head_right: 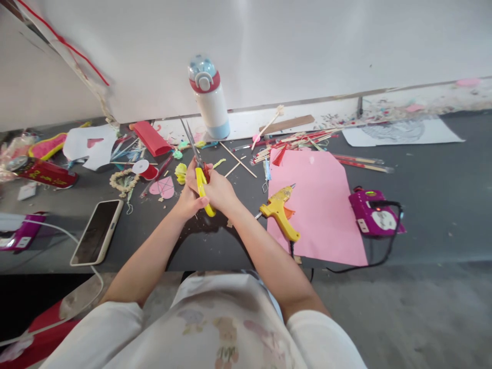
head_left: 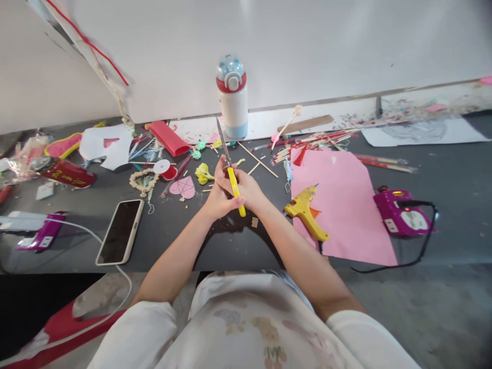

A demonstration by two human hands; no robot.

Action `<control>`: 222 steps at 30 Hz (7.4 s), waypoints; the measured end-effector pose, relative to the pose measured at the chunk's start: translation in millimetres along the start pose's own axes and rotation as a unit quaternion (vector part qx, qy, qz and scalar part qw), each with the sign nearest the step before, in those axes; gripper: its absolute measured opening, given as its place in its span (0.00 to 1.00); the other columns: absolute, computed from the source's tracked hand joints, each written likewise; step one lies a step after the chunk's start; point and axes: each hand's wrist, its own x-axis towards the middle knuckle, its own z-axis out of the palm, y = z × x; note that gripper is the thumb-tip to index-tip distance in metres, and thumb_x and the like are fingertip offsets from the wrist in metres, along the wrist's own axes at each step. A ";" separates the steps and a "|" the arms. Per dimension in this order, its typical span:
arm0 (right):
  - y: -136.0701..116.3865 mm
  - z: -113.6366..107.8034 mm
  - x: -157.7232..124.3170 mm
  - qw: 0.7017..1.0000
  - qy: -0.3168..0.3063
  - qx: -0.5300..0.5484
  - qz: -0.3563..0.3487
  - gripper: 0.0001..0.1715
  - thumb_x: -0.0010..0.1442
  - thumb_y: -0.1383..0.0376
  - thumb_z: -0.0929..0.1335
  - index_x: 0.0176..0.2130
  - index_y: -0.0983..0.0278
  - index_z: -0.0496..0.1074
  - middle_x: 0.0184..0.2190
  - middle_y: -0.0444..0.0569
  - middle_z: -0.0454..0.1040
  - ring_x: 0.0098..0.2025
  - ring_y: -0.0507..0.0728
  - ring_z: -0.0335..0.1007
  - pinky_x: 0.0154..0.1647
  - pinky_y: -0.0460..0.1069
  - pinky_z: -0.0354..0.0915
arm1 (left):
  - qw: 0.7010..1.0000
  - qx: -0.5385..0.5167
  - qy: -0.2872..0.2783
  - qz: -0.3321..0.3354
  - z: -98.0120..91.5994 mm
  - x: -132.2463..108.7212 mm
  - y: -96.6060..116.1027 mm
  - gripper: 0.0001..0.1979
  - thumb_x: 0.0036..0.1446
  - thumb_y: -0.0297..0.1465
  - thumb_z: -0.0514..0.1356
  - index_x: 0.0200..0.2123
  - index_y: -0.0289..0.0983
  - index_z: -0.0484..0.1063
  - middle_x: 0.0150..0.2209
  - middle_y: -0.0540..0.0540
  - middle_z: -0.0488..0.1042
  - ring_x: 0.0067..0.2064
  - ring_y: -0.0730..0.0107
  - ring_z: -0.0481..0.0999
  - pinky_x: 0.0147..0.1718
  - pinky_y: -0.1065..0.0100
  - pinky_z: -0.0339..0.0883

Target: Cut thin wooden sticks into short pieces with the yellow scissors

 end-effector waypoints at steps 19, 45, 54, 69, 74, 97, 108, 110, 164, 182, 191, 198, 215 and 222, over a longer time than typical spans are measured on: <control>-0.9 -2.4 -2.2 0.999 -0.018 -0.012 0.024 0.21 0.54 0.51 0.63 0.42 0.61 0.68 0.39 0.51 0.75 0.37 0.60 0.72 0.37 0.54 0.65 | 0.999 0.019 -0.045 -0.015 -8.2 2.5 5.8 0.53 0.35 0.55 0.64 0.61 0.41 0.49 0.58 0.36 0.59 0.60 0.47 0.61 0.59 0.46 0.55; 6.0 1.2 1.6 0.997 -0.024 -0.048 0.052 0.26 0.54 0.45 0.61 0.40 0.63 0.67 0.38 0.55 0.75 0.36 0.61 0.71 0.37 0.55 0.65 | 0.998 0.002 -0.035 -0.044 -11.9 1.8 8.7 0.53 0.35 0.55 0.65 0.61 0.40 0.47 0.57 0.36 0.61 0.59 0.48 0.61 0.60 0.46 0.53; -1.6 0.6 -1.8 0.992 -0.022 -0.111 0.049 0.30 0.57 0.43 0.57 0.40 0.64 0.67 0.38 0.56 0.75 0.38 0.62 0.72 0.38 0.54 0.64 | 1.000 0.007 -0.015 0.003 -11.8 1.2 -3.6 0.53 0.34 0.56 0.64 0.60 0.42 0.48 0.56 0.37 0.61 0.58 0.47 0.62 0.58 0.46 0.55; -6.6 -3.2 -4.6 0.991 -0.003 -0.132 0.026 0.25 0.56 0.43 0.58 0.35 0.62 0.63 0.35 0.52 0.74 0.36 0.61 0.70 0.34 0.52 0.62 | 0.999 -0.012 -0.042 0.012 -24.6 3.3 2.6 0.50 0.39 0.58 0.60 0.62 0.45 0.48 0.59 0.37 0.59 0.59 0.52 0.64 0.54 0.54 0.63; -7.9 -4.1 -6.7 0.994 0.011 -0.113 -0.003 0.23 0.53 0.44 0.62 0.35 0.61 0.61 0.32 0.48 0.72 0.34 0.58 0.69 0.34 0.52 0.62 | 0.978 0.055 0.182 0.085 -38.8 11.4 5.2 0.25 0.56 0.47 0.55 0.56 0.47 0.58 0.51 0.44 0.67 0.51 0.66 0.70 0.48 0.63 0.67; 2.2 -1.6 -3.5 0.962 0.146 -0.198 -0.119 0.30 0.49 0.43 0.66 0.37 0.65 0.61 0.38 0.57 0.70 0.44 0.64 0.66 0.45 0.58 0.62 | 0.952 0.147 0.262 0.053 -41.2 13.5 13.6 0.17 0.53 0.44 0.59 0.39 0.38 0.68 0.34 0.47 0.74 0.36 0.71 0.76 0.35 0.69 0.71; -0.9 -4.3 -7.2 0.982 0.045 -0.158 -0.096 0.30 0.50 0.46 0.66 0.44 0.64 0.62 0.41 0.54 0.70 0.43 0.60 0.67 0.43 0.55 0.62 | 0.915 0.248 0.310 0.075 -51.2 8.8 19.2 0.08 0.55 0.34 0.58 0.28 0.37 0.74 0.25 0.51 0.74 0.27 0.75 0.73 0.30 0.71 0.69; -1.4 -5.3 -7.3 0.982 0.042 -0.158 -0.093 0.30 0.50 0.47 0.66 0.44 0.65 0.62 0.40 0.54 0.70 0.43 0.59 0.67 0.43 0.55 0.62 | 0.914 0.256 0.307 0.076 -51.6 8.2 20.5 0.08 0.55 0.33 0.58 0.29 0.37 0.75 0.24 0.51 0.74 0.27 0.76 0.73 0.29 0.71 0.68; 2.5 2.5 -0.2 0.999 0.021 -0.048 0.012 0.22 0.56 0.46 0.59 0.31 0.61 0.66 0.29 0.47 0.73 0.29 0.56 0.67 0.33 0.50 0.61 | 0.998 0.025 -0.054 -0.028 -5.8 -1.5 -0.1 0.59 0.33 0.59 0.63 0.64 0.40 0.43 0.62 0.34 0.55 0.63 0.46 0.56 0.61 0.48 0.53; 8.3 8.4 5.9 0.999 0.039 -0.005 -0.004 0.21 0.54 0.47 0.61 0.25 0.62 0.63 0.24 0.45 0.68 0.26 0.53 0.62 0.27 0.47 0.55 | 0.999 0.037 0.016 0.028 -0.6 1.5 -17.1 0.57 0.34 0.60 0.61 0.63 0.42 0.43 0.60 0.35 0.56 0.57 0.46 0.63 0.56 0.47 0.60; 11.0 9.8 7.4 0.999 0.039 -0.005 -0.001 0.22 0.55 0.47 0.60 0.27 0.62 0.64 0.25 0.47 0.69 0.28 0.55 0.65 0.29 0.48 0.58 | 0.999 0.035 0.012 0.040 -0.9 0.9 -18.1 0.55 0.35 0.60 0.61 0.62 0.43 0.44 0.60 0.35 0.57 0.58 0.47 0.64 0.55 0.48 0.61; 9.0 4.8 5.4 1.000 0.023 -0.009 0.010 0.21 0.56 0.47 0.60 0.36 0.61 0.66 0.32 0.49 0.73 0.33 0.57 0.69 0.34 0.51 0.61 | 0.999 0.025 0.003 0.037 -3.8 -2.2 -15.4 0.51 0.40 0.55 0.62 0.62 0.45 0.42 0.59 0.37 0.57 0.59 0.54 0.63 0.55 0.54 0.62; 8.9 -15.0 9.0 0.980 0.179 -0.089 -0.009 0.26 0.48 0.45 0.66 0.34 0.62 0.57 0.35 0.52 0.69 0.39 0.61 0.67 0.41 0.55 0.61 | 0.948 0.302 0.062 0.084 6.6 -9.5 27.1 0.15 0.51 0.32 0.57 0.16 0.35 0.60 0.16 0.54 0.62 0.20 0.81 0.61 0.21 0.75 0.54; 3.0 -13.2 4.2 0.983 0.158 -0.092 -0.026 0.28 0.48 0.44 0.66 0.35 0.62 0.57 0.38 0.54 0.68 0.44 0.62 0.66 0.45 0.56 0.60 | 0.952 0.282 0.062 0.106 2.9 -8.2 27.8 0.16 0.49 0.32 0.57 0.14 0.35 0.59 0.14 0.54 0.61 0.18 0.81 0.59 0.19 0.75 0.54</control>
